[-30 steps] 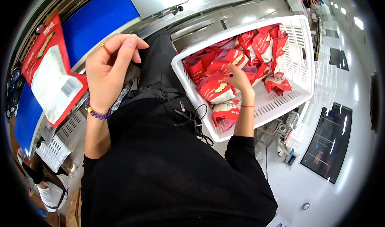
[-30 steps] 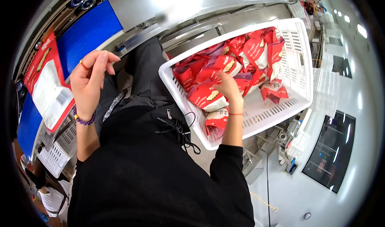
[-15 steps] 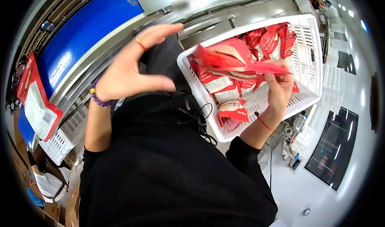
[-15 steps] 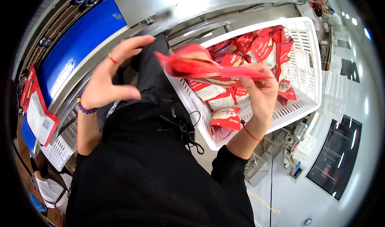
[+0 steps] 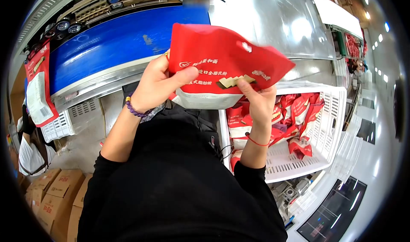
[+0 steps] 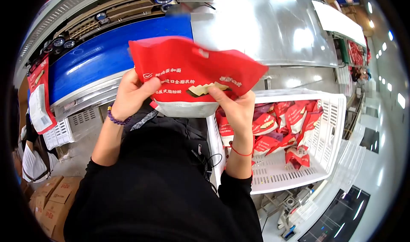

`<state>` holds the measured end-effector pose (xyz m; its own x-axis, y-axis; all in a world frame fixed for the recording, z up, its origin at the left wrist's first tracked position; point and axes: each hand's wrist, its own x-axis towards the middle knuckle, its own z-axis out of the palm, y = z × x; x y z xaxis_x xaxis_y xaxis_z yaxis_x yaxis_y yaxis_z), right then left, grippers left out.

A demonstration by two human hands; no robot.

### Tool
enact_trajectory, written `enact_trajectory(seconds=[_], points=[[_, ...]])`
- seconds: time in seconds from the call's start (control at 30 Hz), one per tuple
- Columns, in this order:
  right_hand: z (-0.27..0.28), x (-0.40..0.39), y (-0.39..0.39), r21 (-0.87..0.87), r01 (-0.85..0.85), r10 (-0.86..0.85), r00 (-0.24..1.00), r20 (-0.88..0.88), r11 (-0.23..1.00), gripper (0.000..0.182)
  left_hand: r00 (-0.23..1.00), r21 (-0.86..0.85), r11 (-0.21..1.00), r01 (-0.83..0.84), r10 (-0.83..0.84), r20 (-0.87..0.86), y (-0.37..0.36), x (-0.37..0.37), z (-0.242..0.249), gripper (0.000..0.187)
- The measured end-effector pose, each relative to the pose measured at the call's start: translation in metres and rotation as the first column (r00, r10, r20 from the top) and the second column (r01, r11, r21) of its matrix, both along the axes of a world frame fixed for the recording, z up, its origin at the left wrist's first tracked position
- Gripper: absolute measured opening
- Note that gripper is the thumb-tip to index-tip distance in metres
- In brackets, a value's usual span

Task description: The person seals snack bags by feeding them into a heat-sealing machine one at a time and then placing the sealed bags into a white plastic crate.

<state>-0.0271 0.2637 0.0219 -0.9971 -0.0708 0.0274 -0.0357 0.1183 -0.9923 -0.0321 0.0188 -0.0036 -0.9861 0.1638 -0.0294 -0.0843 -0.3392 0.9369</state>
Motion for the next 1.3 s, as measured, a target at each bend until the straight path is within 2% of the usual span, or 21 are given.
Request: enact_trajectory(seconds=[0.07,0.13,0.2,0.23,0.27,0.33,0.37,0.4,0.43,0.5,0.53,0.57,0.67,0.7,0.73,0.8,0.87,0.97,1.1,1.17,1.3], points=[[-0.009,-0.01,0.003,-0.221,0.117,-0.11,0.993,0.043,0.968,0.016,0.985,0.026,0.987,0.156,-0.153,-0.076,-0.01,-0.008,-0.001,0.03],[-0.012,-0.022,0.009,-0.251,0.079,-0.072,0.997,0.038,0.965,0.014,0.996,-0.041,0.995,0.089,-0.09,-0.007,-0.002,-0.022,0.003,0.026],[-0.014,-0.041,0.009,-0.122,0.185,-0.192,0.98,-0.048,0.975,0.015,0.915,-0.333,0.899,-0.284,0.15,-0.375,0.006,-0.051,-0.003,0.019],[-0.015,-0.051,0.011,-0.006,0.237,-0.237,0.968,-0.086,0.971,0.017,0.948,-0.362,0.891,-0.276,0.189,-0.258,0.009,-0.063,-0.006,0.016],[-0.016,-0.063,0.013,0.051,0.265,-0.259,0.96,-0.108,0.963,0.019,0.941,-0.232,0.932,-0.279,0.218,-0.258,0.015,-0.077,-0.02,0.019],[-0.019,-0.087,0.022,0.122,0.291,-0.281,0.955,-0.095,0.949,0.021,0.939,-0.245,0.94,-0.236,0.156,-0.308,0.017,-0.096,-0.03,0.023],[-0.023,-0.099,0.029,0.035,0.298,-0.297,0.954,-0.027,0.954,0.025,0.935,-0.243,0.934,-0.26,0.181,-0.305,0.016,-0.102,-0.03,0.023],[-0.025,-0.112,0.035,-0.147,0.246,-0.244,0.969,0.033,0.958,0.028,0.99,-0.131,0.987,-0.096,0.082,-0.111,0.016,-0.108,-0.025,0.025],[-0.028,-0.121,0.039,-0.155,0.25,-0.243,0.968,0.06,0.956,0.028,0.997,0.02,0.999,0.048,-0.05,0.065,0.017,-0.113,-0.023,0.028],[-0.034,-0.138,0.047,-0.159,0.238,-0.227,0.97,0.083,0.958,0.028,0.99,0.029,0.999,-0.028,0.023,0.14,0.027,-0.123,-0.025,0.025],[-0.038,-0.146,0.05,-0.06,0.242,-0.239,0.969,0.057,0.968,0.026,0.974,0.03,0.997,-0.078,0.07,0.214,0.032,-0.128,-0.027,0.024],[-0.043,-0.151,0.054,0.039,0.25,-0.251,0.967,0.03,0.968,0.025,0.97,-0.084,0.98,-0.181,0.192,0.146,0.039,-0.133,-0.032,0.024],[-0.038,-0.164,0.045,0.037,0.216,-0.216,0.976,-0.008,0.976,0.021,0.929,-0.124,0.953,-0.276,0.298,0.221,0.049,-0.148,-0.042,0.033],[-0.04,-0.17,0.043,0.004,0.232,-0.232,0.972,-0.018,0.973,0.019,0.934,-0.209,0.946,-0.249,0.292,0.206,0.046,-0.152,-0.043,0.031],[-0.041,-0.174,0.041,0.004,0.227,-0.227,0.974,-0.017,0.974,0.019,0.932,-0.21,0.944,-0.254,0.297,0.208,0.045,-0.157,-0.045,0.031],[-0.041,-0.18,0.037,-0.009,0.242,-0.241,0.97,0.023,0.97,0.022,0.899,-0.282,0.897,-0.341,0.399,0.181,0.044,-0.164,-0.049,0.03],[-0.04,-0.185,0.026,-0.004,0.227,-0.227,0.974,0.02,0.974,0.026,0.899,-0.202,0.914,-0.353,0.391,0.199,0.03,-0.168,-0.054,0.03],[-0.051,-0.197,0.011,0.032,0.138,-0.138,0.99,0.015,0.99,0.027,0.866,-0.211,0.886,-0.413,0.454,0.209,0.006,-0.165,-0.056,0.029],[-0.056,-0.196,-0.031,-0.026,0.1,-0.098,0.994,0.046,0.995,0.032,0.852,-0.266,0.857,-0.442,0.494,0.175,-0.033,-0.152,-0.052,0.033],[-0.056,-0.195,-0.042,-0.028,0.09,-0.088,0.993,0.074,0.996,0.032,0.833,-0.373,0.823,-0.429,0.52,0.188,-0.046,-0.143,-0.051,0.035],[-0.059,-0.193,-0.058,0.094,0.054,-0.059,0.997,0.052,0.994,0.033,0.825,-0.687,0.574,-0.446,0.561,-0.067,-0.088,-0.111,-0.048,0.038]])
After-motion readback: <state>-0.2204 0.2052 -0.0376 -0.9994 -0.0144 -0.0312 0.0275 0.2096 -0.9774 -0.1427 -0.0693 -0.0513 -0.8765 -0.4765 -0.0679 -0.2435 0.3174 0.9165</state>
